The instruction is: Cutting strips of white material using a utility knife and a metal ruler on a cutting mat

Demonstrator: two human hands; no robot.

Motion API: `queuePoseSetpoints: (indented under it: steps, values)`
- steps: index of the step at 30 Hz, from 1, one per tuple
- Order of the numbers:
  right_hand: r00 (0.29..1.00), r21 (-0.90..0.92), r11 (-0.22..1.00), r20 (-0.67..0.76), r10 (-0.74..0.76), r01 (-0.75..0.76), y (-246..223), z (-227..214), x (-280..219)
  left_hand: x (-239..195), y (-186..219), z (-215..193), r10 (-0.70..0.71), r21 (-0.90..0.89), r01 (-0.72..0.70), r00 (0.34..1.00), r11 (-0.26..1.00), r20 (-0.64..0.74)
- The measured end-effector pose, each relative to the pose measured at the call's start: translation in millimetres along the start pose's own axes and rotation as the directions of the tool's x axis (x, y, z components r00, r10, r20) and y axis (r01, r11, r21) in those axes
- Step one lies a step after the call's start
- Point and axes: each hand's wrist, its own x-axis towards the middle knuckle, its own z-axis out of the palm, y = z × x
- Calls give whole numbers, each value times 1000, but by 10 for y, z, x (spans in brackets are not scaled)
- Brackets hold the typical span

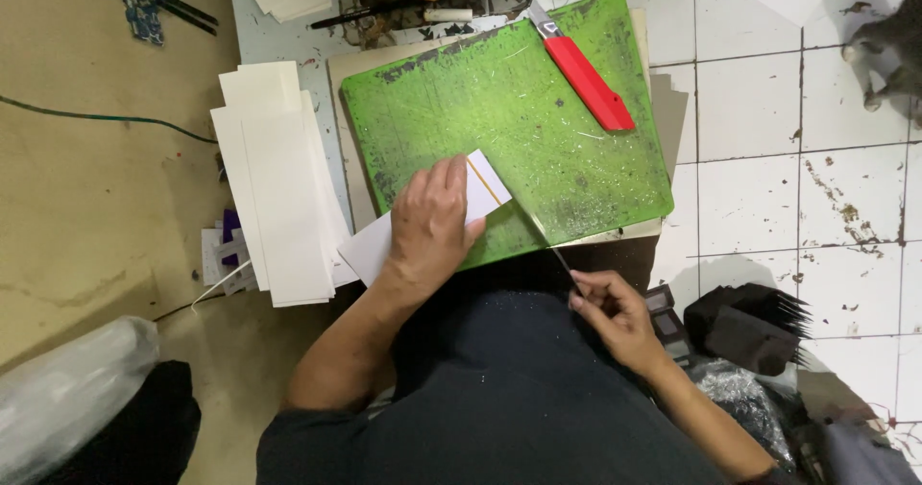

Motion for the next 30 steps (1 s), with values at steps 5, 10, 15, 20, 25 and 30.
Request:
queuePoseSetpoints:
  steps: [5,10,15,20,25,30]
  values:
    - [999,-3,1000,26,-27,28,74,12,-24,6,-14,5,1,-24,0,1000,1000,19]
    - [998,-42,999,63,-26,28,158,3,-53,4,-9,-46,1,-24,0,1000,1000,20]
    - [997,-58,997,66,-42,46,187,1,-73,5,-3,-44,-2,2,2,1000,1000,26]
    - [999,-21,999,16,-32,33,48,31,-55,-10,4,-50,-6,-25,7,999,1000,32]
    - [998,-6,998,-28,-59,59,46,36,-57,-1,10,-79,-8,-28,9,999,1000,35]
    - [998,17,999,-41,-43,44,-75,21,-10,-24,-22,-5,7,-27,-7,1000,1000,16]
